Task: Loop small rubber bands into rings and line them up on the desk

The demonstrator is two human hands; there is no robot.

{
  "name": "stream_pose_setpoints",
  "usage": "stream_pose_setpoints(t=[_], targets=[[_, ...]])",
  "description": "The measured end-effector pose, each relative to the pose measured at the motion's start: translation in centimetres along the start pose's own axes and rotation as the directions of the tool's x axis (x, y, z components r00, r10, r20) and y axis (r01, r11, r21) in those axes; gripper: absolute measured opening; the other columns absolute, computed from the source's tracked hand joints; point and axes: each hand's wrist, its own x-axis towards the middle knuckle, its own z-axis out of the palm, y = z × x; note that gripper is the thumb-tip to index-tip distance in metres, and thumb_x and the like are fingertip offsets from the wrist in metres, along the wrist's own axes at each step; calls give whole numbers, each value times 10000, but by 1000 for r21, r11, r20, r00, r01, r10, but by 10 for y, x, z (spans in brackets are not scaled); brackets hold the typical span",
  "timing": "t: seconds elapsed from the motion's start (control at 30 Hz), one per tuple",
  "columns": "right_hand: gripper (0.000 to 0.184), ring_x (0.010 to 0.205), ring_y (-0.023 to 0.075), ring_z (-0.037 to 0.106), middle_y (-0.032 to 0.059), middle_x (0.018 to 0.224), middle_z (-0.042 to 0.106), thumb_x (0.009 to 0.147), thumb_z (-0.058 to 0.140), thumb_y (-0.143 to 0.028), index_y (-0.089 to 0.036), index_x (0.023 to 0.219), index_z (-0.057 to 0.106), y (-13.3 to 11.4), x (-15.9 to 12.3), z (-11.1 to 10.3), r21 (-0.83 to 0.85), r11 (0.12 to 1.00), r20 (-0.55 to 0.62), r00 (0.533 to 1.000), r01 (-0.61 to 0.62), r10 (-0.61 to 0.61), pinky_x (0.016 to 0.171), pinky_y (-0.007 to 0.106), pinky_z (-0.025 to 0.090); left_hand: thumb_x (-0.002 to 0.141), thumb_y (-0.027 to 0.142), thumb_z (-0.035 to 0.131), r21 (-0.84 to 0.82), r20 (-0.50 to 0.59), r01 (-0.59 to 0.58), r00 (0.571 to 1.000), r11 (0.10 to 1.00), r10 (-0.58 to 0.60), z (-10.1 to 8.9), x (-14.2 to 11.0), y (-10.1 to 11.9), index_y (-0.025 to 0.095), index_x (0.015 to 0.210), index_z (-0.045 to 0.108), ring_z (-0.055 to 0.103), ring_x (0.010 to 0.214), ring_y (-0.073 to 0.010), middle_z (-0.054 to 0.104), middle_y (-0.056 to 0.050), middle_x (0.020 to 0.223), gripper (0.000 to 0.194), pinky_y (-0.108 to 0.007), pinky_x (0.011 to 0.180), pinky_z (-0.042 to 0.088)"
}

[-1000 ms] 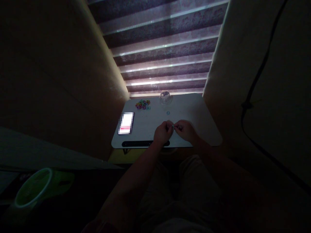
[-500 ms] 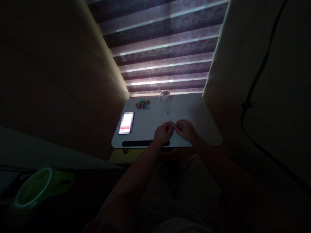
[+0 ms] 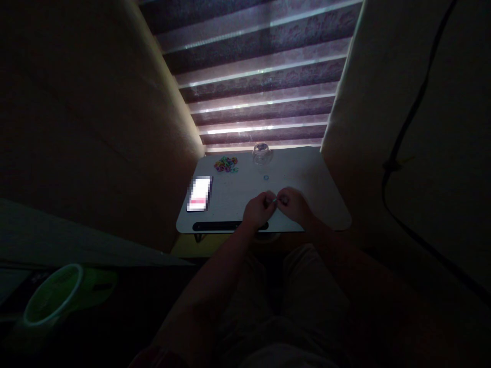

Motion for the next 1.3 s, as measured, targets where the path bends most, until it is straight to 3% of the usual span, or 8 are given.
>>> stream_pose_setpoints(t=[0.17, 0.37, 0.57, 0.83, 1.1, 1.3], targets=[[105, 638, 149, 546, 25, 728, 629, 719, 580, -172, -200, 804, 635, -2, -1, 1, 25, 999, 18, 999, -28, 28, 615, 265, 412, 852, 395, 567, -33, -28, -7, 1000, 999, 6, 1, 0, -1, 204, 950, 630, 604, 699, -134, 683, -8, 807, 224, -240, 629, 429], [16, 621, 138, 508, 8, 676, 573, 720, 583, -191, -202, 731, 579, -2, -1, 1, -8, 1000, 0, 1000, -13, 13, 589, 254, 383, 852, 423, 561, 7, -28, 11, 1000, 1000, -11, 0, 0, 0, 192, 899, 607, 581, 674, -137, 666, -15, 777, 240, -245, 614, 407], [54, 609, 131, 485, 2, 663, 547, 719, 597, -203, -200, 708, 544, -3, -1, 0, -22, 1000, 15, 1000, -8, 8, 586, 256, 365, 833, 412, 575, 20, -37, 29, 999, 999, -29, -1, 0, 1, 186, 851, 595, 548, 644, -130, 642, -12, 739, 228, -247, 605, 390], [56, 619, 133, 473, -1, 659, 534, 699, 570, -162, -200, 684, 531, -2, 0, 1, -37, 999, 7, 1000, 5, -5, 594, 260, 345, 795, 369, 610, -109, 3, -69, 998, 992, 69, 5, 2, -9, 178, 779, 566, 542, 639, -103, 624, 13, 719, 197, -221, 614, 417], [127, 627, 143, 473, 5, 652, 527, 761, 589, -254, -202, 665, 524, 1, 0, 1, -36, 999, -4, 1000, 6, -6, 599, 268, 340, 841, 291, 567, -176, -14, -119, 993, 977, 118, 1, 1, -5, 212, 1037, 640, 611, 763, -118, 694, -11, 905, 224, -236, 718, 472], [120, 628, 142, 465, 7, 658, 531, 774, 577, -245, -201, 675, 526, -2, 1, -1, -64, 998, 27, 1000, 4, -2, 599, 269, 333, 846, 334, 578, -155, -22, -69, 998, 986, 66, 1, 1, -4, 191, 952, 638, 608, 734, -123, 688, -10, 839, 188, -235, 690, 467]])
